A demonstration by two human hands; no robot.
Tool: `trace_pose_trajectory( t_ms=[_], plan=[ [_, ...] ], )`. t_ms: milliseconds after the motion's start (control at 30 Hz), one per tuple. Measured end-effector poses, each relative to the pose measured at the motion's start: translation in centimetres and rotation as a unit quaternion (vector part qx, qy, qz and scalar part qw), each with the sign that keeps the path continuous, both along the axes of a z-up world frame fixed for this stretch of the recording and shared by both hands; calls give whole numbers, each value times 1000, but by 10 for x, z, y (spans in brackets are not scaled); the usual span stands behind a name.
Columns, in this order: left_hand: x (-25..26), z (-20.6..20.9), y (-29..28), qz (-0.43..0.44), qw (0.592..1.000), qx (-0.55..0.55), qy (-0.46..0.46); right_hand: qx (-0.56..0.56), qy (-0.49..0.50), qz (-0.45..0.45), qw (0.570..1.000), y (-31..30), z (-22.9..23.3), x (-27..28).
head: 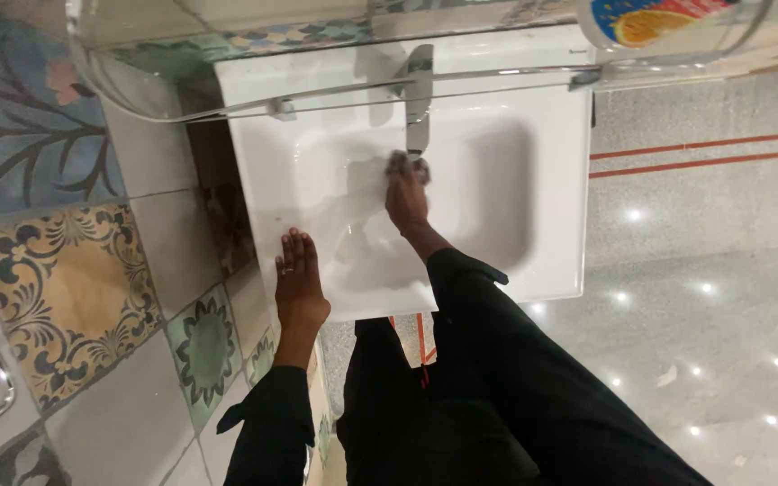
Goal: Cleaning a bathroom sink using a cloth.
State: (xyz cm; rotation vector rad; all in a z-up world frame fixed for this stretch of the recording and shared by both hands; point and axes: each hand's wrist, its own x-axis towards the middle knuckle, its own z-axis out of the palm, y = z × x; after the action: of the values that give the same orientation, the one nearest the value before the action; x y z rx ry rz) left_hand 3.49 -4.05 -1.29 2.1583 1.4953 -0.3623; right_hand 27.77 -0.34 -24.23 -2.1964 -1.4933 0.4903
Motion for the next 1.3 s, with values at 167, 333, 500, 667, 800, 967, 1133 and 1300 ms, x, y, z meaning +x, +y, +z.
trace_pose_trajectory(
  t_ms=[167, 333, 500, 667, 800, 967, 1133, 1300],
  plan=[
    [0, -5, -3, 5, 999, 26, -24, -59, -15, 362, 930, -7, 83, -43],
    [-2, -2, -6, -3, 999, 33, -39, -82, 130, 387, 909, -63, 67, -4],
    [-6, -5, -5, -6, 1000, 10, -27, -152, -204, 460, 851, -89, 69, 117],
    [-5, -7, -11, 6, 999, 21, -28, -49, -374, 383, 843, -68, 74, 185],
    [-9, -11, -8, -1, 1000, 10, -11, -67, -427, 302, 850, -9, 102, 186],
    [-6, -5, -8, 4, 999, 16, -40, -15, -477, 238, 846, -31, 72, 182],
    [-9, -3, -12, 1, 999, 16, -43, -388, -238, 238, 858, -81, 141, 141],
    [-10, -5, -17, 4, 1000, 5, 2, -484, -151, 194, 840, -115, 170, 115]
  ],
)
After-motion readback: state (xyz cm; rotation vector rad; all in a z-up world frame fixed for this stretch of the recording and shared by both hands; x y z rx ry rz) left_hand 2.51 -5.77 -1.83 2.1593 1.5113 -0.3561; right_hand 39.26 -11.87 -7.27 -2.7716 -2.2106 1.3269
